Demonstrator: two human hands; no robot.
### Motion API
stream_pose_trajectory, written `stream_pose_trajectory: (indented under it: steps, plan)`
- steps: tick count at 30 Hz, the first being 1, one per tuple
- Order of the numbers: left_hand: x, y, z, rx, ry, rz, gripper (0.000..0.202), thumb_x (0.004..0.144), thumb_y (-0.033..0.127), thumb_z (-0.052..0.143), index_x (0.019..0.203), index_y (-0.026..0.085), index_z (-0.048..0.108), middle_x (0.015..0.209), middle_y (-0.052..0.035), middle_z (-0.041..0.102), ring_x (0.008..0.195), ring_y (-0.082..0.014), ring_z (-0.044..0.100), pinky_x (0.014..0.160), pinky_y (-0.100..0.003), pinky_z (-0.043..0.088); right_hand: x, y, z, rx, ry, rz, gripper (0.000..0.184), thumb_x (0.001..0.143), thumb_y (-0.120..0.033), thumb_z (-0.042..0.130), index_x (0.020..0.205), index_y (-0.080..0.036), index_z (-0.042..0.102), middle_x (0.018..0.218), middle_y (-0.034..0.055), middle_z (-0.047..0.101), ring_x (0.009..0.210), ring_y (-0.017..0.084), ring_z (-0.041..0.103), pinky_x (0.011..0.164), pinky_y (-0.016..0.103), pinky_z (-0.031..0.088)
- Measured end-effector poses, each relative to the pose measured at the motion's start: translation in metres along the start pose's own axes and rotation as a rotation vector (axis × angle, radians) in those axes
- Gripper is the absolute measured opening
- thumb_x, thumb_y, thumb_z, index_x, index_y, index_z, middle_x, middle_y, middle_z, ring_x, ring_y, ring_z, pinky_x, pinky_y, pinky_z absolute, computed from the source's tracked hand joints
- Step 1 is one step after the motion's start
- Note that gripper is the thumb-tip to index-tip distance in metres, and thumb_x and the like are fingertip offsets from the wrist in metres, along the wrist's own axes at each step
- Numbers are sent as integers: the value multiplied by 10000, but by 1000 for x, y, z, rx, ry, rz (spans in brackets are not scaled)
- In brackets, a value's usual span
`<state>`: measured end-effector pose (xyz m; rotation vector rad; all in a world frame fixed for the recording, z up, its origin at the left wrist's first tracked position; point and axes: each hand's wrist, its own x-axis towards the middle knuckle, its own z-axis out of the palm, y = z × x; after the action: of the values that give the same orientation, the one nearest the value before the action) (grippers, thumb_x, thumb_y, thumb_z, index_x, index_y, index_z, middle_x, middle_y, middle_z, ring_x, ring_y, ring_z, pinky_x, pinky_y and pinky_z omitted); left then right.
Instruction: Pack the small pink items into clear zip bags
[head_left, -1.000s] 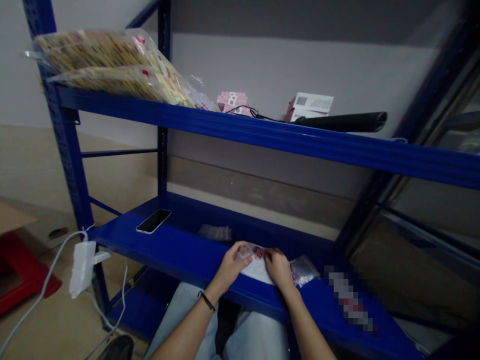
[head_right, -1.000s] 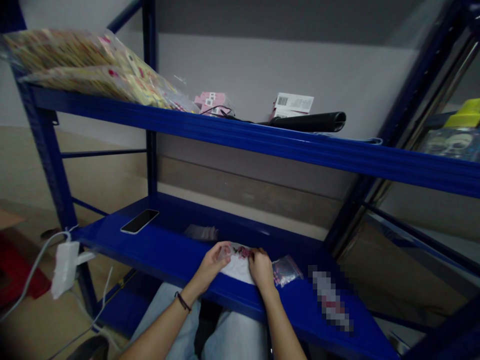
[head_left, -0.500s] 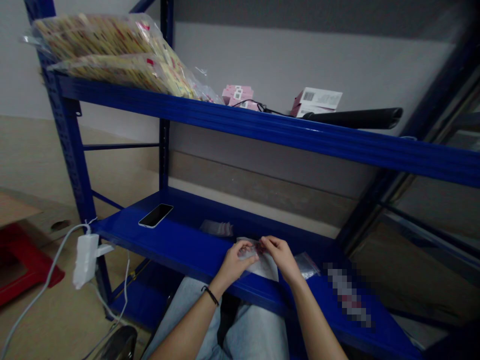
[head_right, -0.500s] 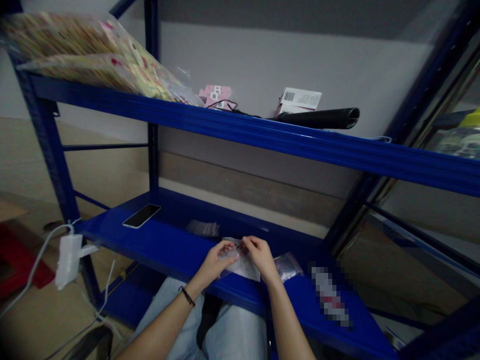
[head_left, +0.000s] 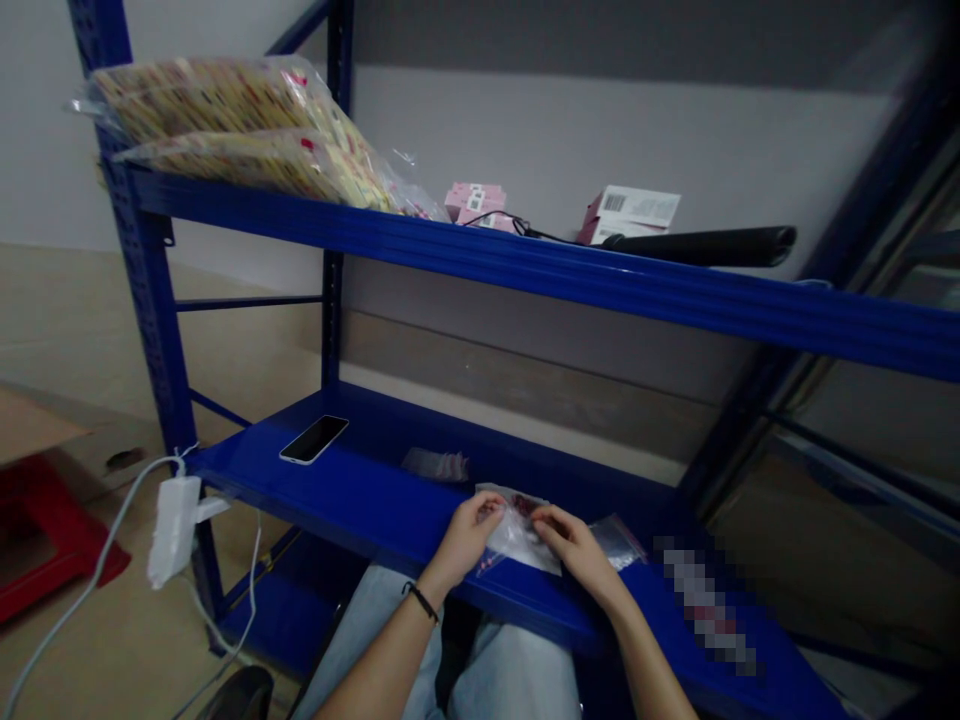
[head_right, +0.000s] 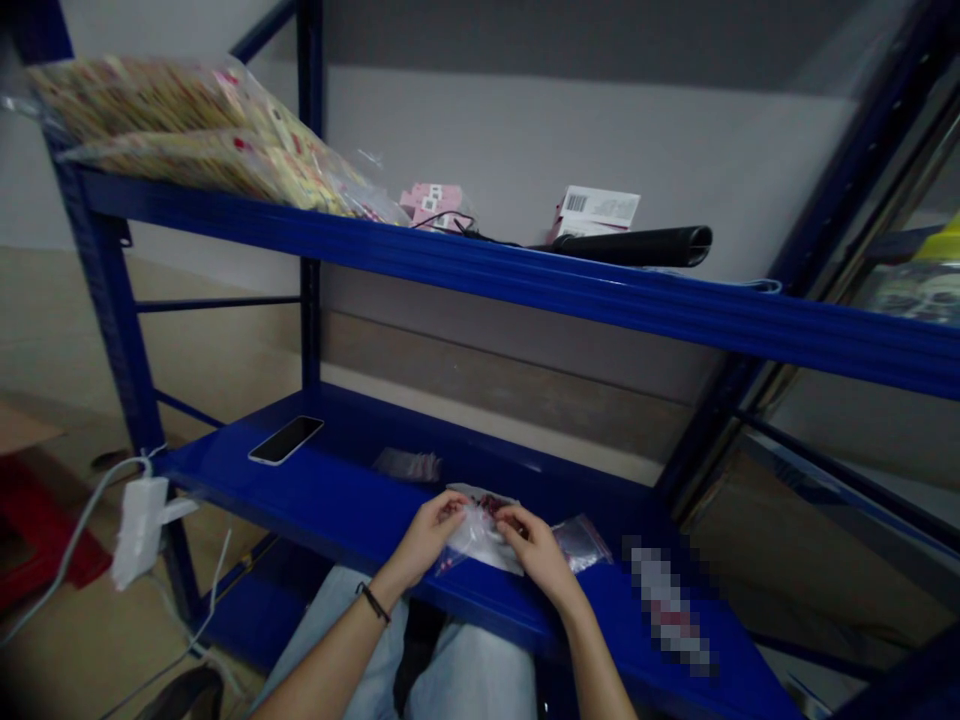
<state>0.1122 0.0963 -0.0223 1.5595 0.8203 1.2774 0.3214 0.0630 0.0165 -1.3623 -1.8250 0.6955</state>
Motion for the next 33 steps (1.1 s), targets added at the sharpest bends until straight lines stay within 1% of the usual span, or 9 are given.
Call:
stream_pose_trajectory:
  steps: [3, 6, 9, 11, 13, 17, 20, 26, 33]
  plan:
    - [1, 0, -1, -109, 14, -20, 222, 850, 304, 609, 1010, 162, 669, 934, -61, 679, 901, -219, 613, 808, -304, 458, -1, -6, 8, 19, -38, -75, 301, 872, -452, 578, 935, -195, 723, 985, 79, 675, 919, 230, 616, 816, 314, 468]
    - [-1, 1, 0, -128, 16, -28, 238, 849, 339, 621, 1008, 167, 666, 931, -58, 675, 897, -211, 611, 783, -288, 466, -2, -9, 16, 49, -27, -109, 308, 873, -449, 588, 923, -188, 744, 1019, 91, 658, 870, 214, 612, 761, 302, 475]
    - [-4, 4, 0, -105, 12, -95, 284, 863, 388, 599, 1059, 188, 648, 907, -38, 653, 711, -159, 585, 605, -236, 457, -3, -14, 20, 74, -54, -97, 314, 896, -428, 568, 992, -191, 750, 1034, 91, 676, 846, 208, 615, 732, 299, 477]
    - [-6, 5, -1, -86, -11, -150, 333, 877, 439, 573, 1107, 206, 631, 867, -20, 632, 570, -120, 513, 470, -197, 385, -6, -20, 19, 91, -94, -94, 300, 902, -398, 563, 1030, -202, 751, 1053, 87, 689, 883, 217, 622, 758, 305, 483]
    - [-7, 5, -1, -72, -25, -169, 363, 883, 478, 556, 1122, 213, 625, 835, -11, 621, 515, -105, 467, 417, -181, 333, -9, -25, 17, 114, -139, -89, 292, 895, -366, 571, 1076, -219, 746, 1120, 85, 687, 927, 227, 629, 794, 322, 493]
    - [-6, 4, -1, -43, -14, -91, 337, 886, 470, 564, 1067, 200, 653, 881, -38, 663, 632, -147, 551, 518, -214, 426, -13, -29, 15, 145, -208, -101, 318, 853, -317, 608, 1137, -240, 731, 1298, 93, 631, 1107, 269, 600, 930, 397, 474]
    - [-5, 5, -1, -19, -21, -49, 311, 884, 446, 575, 1040, 195, 673, 930, -61, 691, 785, -201, 608, 661, -267, 485, -13, -24, 15, 150, -201, -84, 318, 825, -286, 629, 1120, -232, 735, 1275, 91, 649, 1147, 278, 587, 980, 413, 445]
    - [-4, 8, -3, -63, -19, -66, 285, 873, 406, 597, 1032, 184, 675, 926, -59, 692, 866, -223, 619, 764, -303, 480, -12, -18, 21, 123, -165, -41, 274, 823, -294, 631, 1058, -220, 749, 1082, 60, 716, 871, 220, 642, 810, 329, 485]
    - [-4, 7, -2, -113, -38, -33, 270, 870, 395, 613, 1013, 174, 670, 930, -49, 685, 860, -208, 615, 768, -290, 459, -10, -18, 26, 40, -101, 4, 294, 829, -316, 615, 1066, -191, 736, 925, 46, 735, 729, 192, 612, 697, 290, 467]
